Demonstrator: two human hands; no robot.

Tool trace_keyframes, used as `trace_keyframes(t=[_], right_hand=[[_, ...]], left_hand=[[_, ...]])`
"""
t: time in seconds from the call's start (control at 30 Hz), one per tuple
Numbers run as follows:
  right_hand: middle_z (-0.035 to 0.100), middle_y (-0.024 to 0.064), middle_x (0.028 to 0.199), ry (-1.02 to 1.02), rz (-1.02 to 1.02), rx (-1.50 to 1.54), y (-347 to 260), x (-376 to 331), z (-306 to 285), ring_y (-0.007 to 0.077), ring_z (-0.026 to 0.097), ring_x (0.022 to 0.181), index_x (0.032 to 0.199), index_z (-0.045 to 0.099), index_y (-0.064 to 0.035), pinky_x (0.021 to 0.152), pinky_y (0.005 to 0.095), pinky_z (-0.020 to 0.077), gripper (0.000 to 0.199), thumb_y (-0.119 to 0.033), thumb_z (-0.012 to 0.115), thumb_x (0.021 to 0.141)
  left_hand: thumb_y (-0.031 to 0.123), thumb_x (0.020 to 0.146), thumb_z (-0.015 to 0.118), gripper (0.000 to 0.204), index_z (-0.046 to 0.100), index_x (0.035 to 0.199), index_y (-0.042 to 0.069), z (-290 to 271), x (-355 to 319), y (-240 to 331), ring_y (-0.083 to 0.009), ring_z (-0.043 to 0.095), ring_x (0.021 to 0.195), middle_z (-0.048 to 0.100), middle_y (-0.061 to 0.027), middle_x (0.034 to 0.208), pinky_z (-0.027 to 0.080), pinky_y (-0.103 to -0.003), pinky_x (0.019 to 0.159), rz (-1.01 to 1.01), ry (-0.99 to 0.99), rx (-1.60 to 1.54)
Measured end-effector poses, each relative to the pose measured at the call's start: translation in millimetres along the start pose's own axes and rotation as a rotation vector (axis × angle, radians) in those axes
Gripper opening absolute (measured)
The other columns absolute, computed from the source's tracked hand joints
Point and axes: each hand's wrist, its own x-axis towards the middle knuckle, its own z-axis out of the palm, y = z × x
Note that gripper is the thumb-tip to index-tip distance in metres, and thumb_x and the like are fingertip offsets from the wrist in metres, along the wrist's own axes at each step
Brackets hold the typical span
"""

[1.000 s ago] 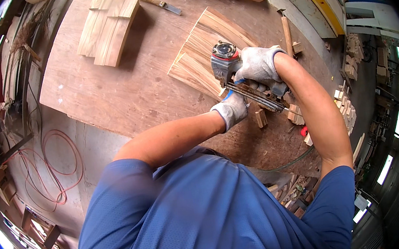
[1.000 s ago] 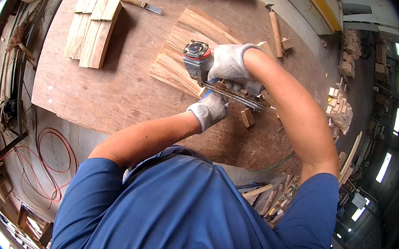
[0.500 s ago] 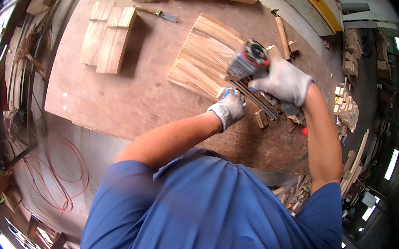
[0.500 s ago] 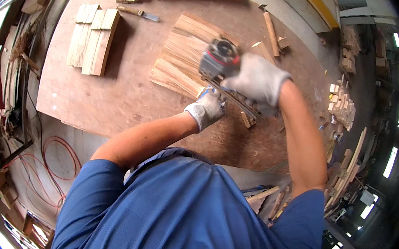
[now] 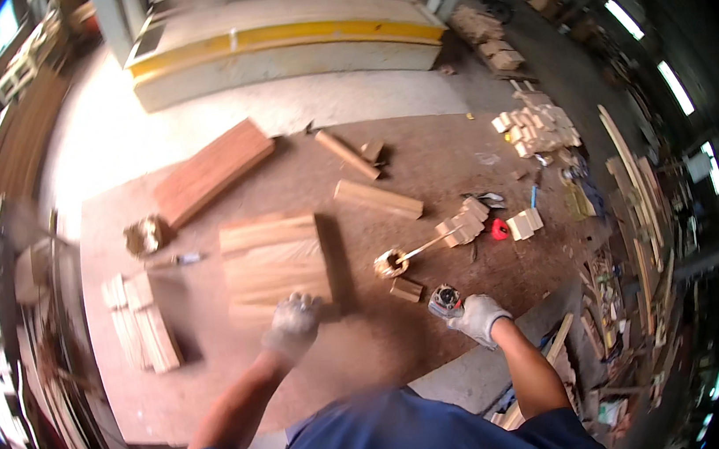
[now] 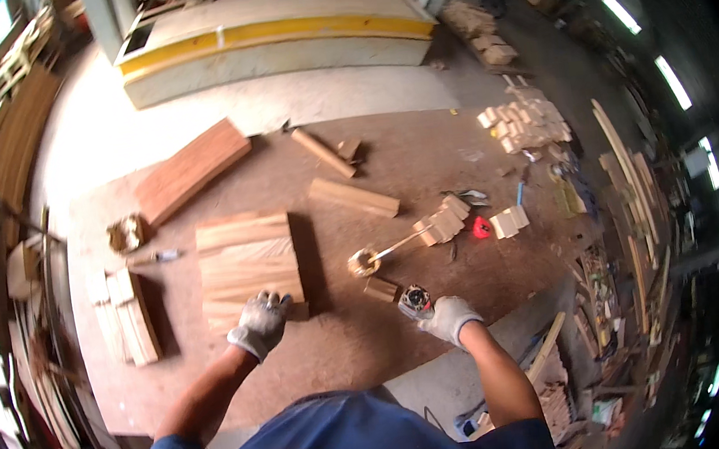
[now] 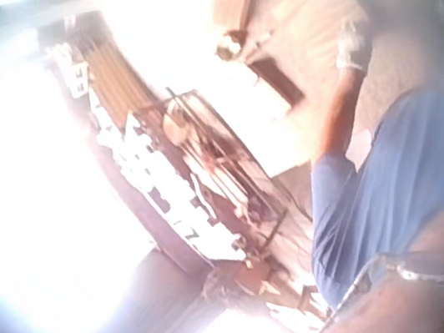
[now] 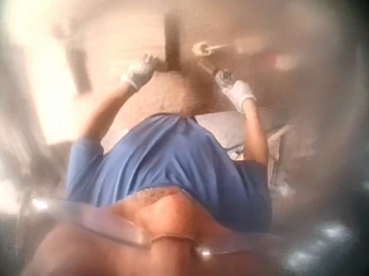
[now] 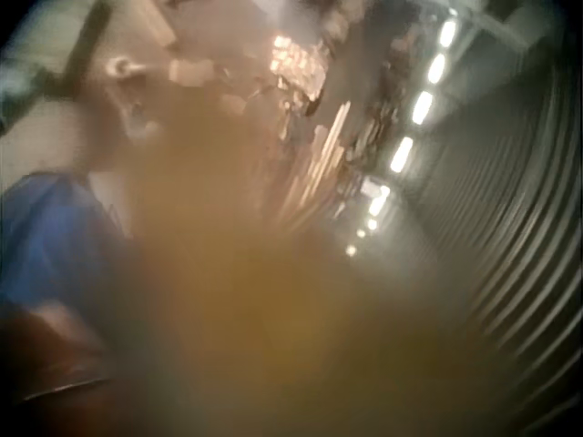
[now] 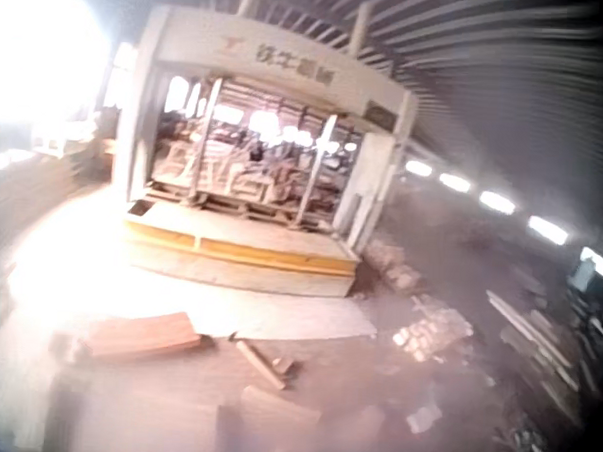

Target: The person assembles small wooden blocks into a larger structure. They apply glue to the edges of the blocks using a brush and then use a nail gun to fasten them together. The process is repeated for multiple blocks, gradually building up the structure.

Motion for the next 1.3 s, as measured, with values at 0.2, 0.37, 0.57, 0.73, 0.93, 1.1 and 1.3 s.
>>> trace_keyframes(t=[0.2,0.37,0.57,0.73,0.93,1.1,1.3], right_hand=[[0.071,0.027,0.129,0.229,0.196,0.029,75.7,64.3,85.5,0.0454,0.068,0.121,0.144,0.057,-0.003,0.103,0.0498,0.055,0.073,-0.036,0.084,0.084],[0.064,0.0299,0.139,0.382,0.181,0.095,113.5,115.1,176.3,0.045,0.065,0.125,0.156,0.041,0.0013,0.105,0.0513,0.0531,0.091,-0.032,0.084,0.082],[0.07,0.0253,0.125,0.382,0.053,0.075,41.2,59.7,139.8,0.0435,0.069,0.115,0.146,0.052,-0.0036,0.095,0.0518,0.0559,0.071,-0.034,0.077,0.088],[0.072,0.0233,0.118,0.533,-0.463,0.409,-18.2,28.0,150.4,0.0425,0.069,0.11,0.127,0.067,-0.0038,0.097,0.0523,0.0551,0.051,-0.038,0.077,0.091],[0.066,0.0259,0.132,0.478,-0.744,0.553,-136.8,-24.0,118.7,0.0424,0.064,0.125,0.146,0.055,-0.0006,0.108,0.0499,0.0501,0.08,-0.054,0.078,0.091],[0.07,0.0235,0.122,0.371,-0.732,0.588,-168.1,-13.4,106.4,0.0416,0.07,0.113,0.142,0.057,-0.0007,0.097,0.0485,0.056,0.073,-0.046,0.082,0.09],[0.072,0.0077,0.092,-0.056,-0.481,0.97,-195.6,34.3,112.3,0.0196,0.069,0.081,0.117,0.068,-0.0018,0.073,0.0347,0.0565,0.039,-0.031,0.081,0.095]], left_hand=[[0.012,0.094,0.056,0.023,0.065,0.116,0.009,-12.3,6.1,-3.1,-0.0362,0.066,0.1,0.068,-0.0159,0.107,0.056,-0.05,0.08,-0.005,-0.152,0.019],[0.011,0.092,0.059,0.027,0.068,0.117,0.008,-16.3,14.1,1.9,-0.04,0.067,0.104,0.069,-0.0186,0.109,0.057,-0.052,0.082,0.0,-0.197,-0.034],[0.02,0.086,0.07,0.032,0.067,0.117,0.01,-29.5,9.8,-7.2,-0.0419,0.066,0.105,0.07,-0.0189,0.11,0.056,-0.053,0.087,-0.097,-0.242,-0.126],[0.027,0.078,0.084,0.028,0.07,0.09,0.006,-81.6,27.1,10.6,-0.0349,0.071,0.084,0.071,-0.0174,0.088,0.057,-0.047,0.078,-0.409,0.1,-0.467],[0.022,0.096,0.077,0.014,0.068,0.101,0.012,-42.2,3.2,-7.4,-0.0141,0.069,0.073,0.069,-0.0003,0.087,0.06,-0.031,0.063,-1.139,0.437,-1.679],[0.028,0.1,0.072,0.013,0.069,0.099,0.015,-27.8,-26.4,-11.6,-0.0146,0.066,0.064,0.062,0.0019,0.08,0.055,-0.028,0.049,-1.389,0.623,-1.907],[0.019,0.101,0.072,0.019,0.058,0.113,0.014,4.0,-57.6,-32.9,-0.0154,0.051,0.059,0.052,0.0004,0.078,0.05,-0.033,0.051,-1.447,0.63,-2.013]])
